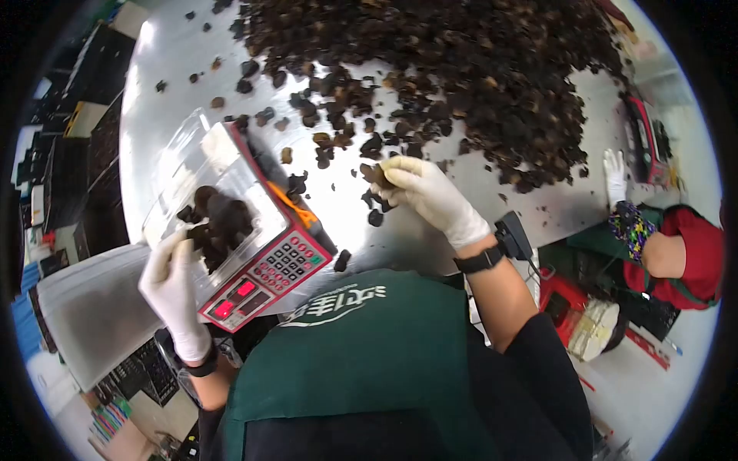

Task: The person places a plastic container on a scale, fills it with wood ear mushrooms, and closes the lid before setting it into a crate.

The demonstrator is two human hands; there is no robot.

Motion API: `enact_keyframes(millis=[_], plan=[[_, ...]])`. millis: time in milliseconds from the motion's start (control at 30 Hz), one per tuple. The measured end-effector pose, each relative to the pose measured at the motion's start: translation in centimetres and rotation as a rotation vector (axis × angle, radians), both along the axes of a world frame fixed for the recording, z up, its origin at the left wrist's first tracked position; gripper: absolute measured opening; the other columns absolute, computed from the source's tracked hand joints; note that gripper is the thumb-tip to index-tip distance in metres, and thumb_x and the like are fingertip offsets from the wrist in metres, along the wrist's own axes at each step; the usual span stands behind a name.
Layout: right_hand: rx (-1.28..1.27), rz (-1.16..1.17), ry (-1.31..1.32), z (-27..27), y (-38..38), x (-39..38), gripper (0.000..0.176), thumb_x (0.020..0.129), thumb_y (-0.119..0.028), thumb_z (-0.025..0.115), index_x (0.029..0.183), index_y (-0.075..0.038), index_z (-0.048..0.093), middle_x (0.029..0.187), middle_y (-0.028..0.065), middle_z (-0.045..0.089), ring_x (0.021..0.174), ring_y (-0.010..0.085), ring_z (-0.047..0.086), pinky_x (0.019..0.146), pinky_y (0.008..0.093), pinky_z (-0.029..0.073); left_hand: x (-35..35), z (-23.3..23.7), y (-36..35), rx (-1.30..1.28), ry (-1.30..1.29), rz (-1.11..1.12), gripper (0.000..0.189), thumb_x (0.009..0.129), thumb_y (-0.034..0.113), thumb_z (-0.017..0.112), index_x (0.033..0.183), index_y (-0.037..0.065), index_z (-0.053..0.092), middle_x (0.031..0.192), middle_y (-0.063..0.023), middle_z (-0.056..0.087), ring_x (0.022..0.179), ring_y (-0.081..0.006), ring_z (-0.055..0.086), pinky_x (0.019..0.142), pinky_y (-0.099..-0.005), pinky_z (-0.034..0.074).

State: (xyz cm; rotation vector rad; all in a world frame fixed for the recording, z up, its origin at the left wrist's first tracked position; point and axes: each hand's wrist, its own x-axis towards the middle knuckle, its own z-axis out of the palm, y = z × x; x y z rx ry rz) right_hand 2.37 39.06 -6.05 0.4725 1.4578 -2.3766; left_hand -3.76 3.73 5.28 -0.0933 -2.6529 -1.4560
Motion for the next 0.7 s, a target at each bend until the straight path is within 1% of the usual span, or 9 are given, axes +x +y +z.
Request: enact_keyframes(millis=[133,267,400,500,533,600,633,667,700], plan=[[0.135,0.168,-0.101,3.0,-2.9,0.5,0.025,0.096,-0.025,0.058,0.089,-0.004,0.070,0.091,0.0006,0.068,0.077,0.0059,0.059,0.065,0.0236,0.047,2.1,-0.7,4.8,-0.017,-0.045,-0.303,0.025,0.081,-0.005,0.074,0.105,0.003,0.074,0.092,-0.0067,0.072,0.079,-0.0130,0.064,0.073,-0.0251,0.051],[0.138,0.346,0.057,4.3,-4.6,0.8,0.028,0.093,-0.021,0.066,0.115,-0.003,0.065,0.087,-0.0005,0.064,0.073,0.0051,0.056,0.063,0.0202,0.047,3.1,-2.7,7.9,-0.059,-0.076,-0.475,0.028,0.079,-0.001,0.077,0.106,0.006,0.073,0.082,-0.0044,0.067,0.071,-0.0142,0.061,0.069,-0.0281,0.049],[0.201,0.242,0.086,4.7,-5.9,1.8,0.037,0.095,-0.022,0.067,0.125,-0.001,0.060,0.096,0.0024,0.066,0.079,0.0067,0.060,0.068,0.0228,0.051,3.7,-3.0,10.3,0.047,-0.172,-0.614,0.054,0.082,-0.010,0.068,0.134,0.003,0.058,0.092,-0.0041,0.067,0.081,-0.0114,0.063,0.078,-0.0260,0.051],[0.201,0.001,0.178,4.0,-6.1,2.9,0.027,0.096,-0.016,0.065,0.119,-0.001,0.062,0.102,0.0037,0.067,0.089,0.0084,0.062,0.079,0.0246,0.052,4.5,-4.9,10.9,0.440,-0.400,-0.473,0.056,0.094,-0.002,0.059,0.146,0.002,0.040,0.130,-0.0126,0.056,0.103,-0.0150,0.061,0.089,-0.0287,0.050],[0.255,0.009,0.241,4.5,-6.0,3.2,0.026,0.097,-0.015,0.064,0.118,-0.001,0.061,0.106,0.0039,0.065,0.094,0.0085,0.061,0.083,0.0248,0.051,4.6,-4.4,11.1,0.630,-0.587,-0.463,0.049,0.104,0.019,0.051,0.148,0.003,0.037,0.140,-0.0146,0.047,0.114,-0.0173,0.056,0.094,-0.0323,0.049],[0.300,0.008,0.211,5.3,-6.0,3.3,0.020,0.094,-0.010,0.066,0.112,-0.002,0.064,0.108,0.0045,0.065,0.102,0.0130,0.060,0.093,0.0280,0.049,4.3,-5.1,11.5,0.956,-1.028,-0.417,0.057,0.107,0.045,0.036,0.146,0.004,0.038,0.136,-0.0156,0.050,0.116,-0.0237,0.057,0.092,-0.0398,0.053],[0.587,0.073,0.504,6.5,-6.0,3.7,0.017,0.088,-0.006,0.069,0.105,-0.005,0.068,0.108,0.0048,0.066,0.101,0.0184,0.062,0.093,0.0322,0.049,4.2,-5.3,11.9,1.116,-1.195,-0.424,0.061,0.106,0.050,0.034,0.146,0.004,0.038,0.137,-0.0161,0.050,0.116,-0.0257,0.058,0.091,-0.0417,0.053],[0.719,0.050,0.556,6.9,-5.8,3.9,0.016,0.085,-0.005,0.070,0.101,-0.007,0.069,0.106,0.0049,0.067,0.100,0.0211,0.063,0.093,0.0338,0.049,4.1,-5.3,11.8,1.183,-1.300,-0.452,0.059,0.109,0.044,0.025,0.148,0.001,0.035,0.137,-0.0158,0.051,0.120,-0.0250,0.057,0.097,-0.0432,0.052],[0.853,0.028,0.607,7.1,-5.3,4.3,0.016,0.082,-0.005,0.071,0.098,-0.009,0.070,0.103,0.0050,0.067,0.099,0.0239,0.064,0.092,0.0354,0.049,3.9,-7.0,11.6,1.335,-1.400,-0.591,0.054,0.109,0.039,0.032,0.145,0.000,0.041,0.136,-0.0146,0.054,0.119,-0.0241,0.058,0.096,-0.0407,0.052]])
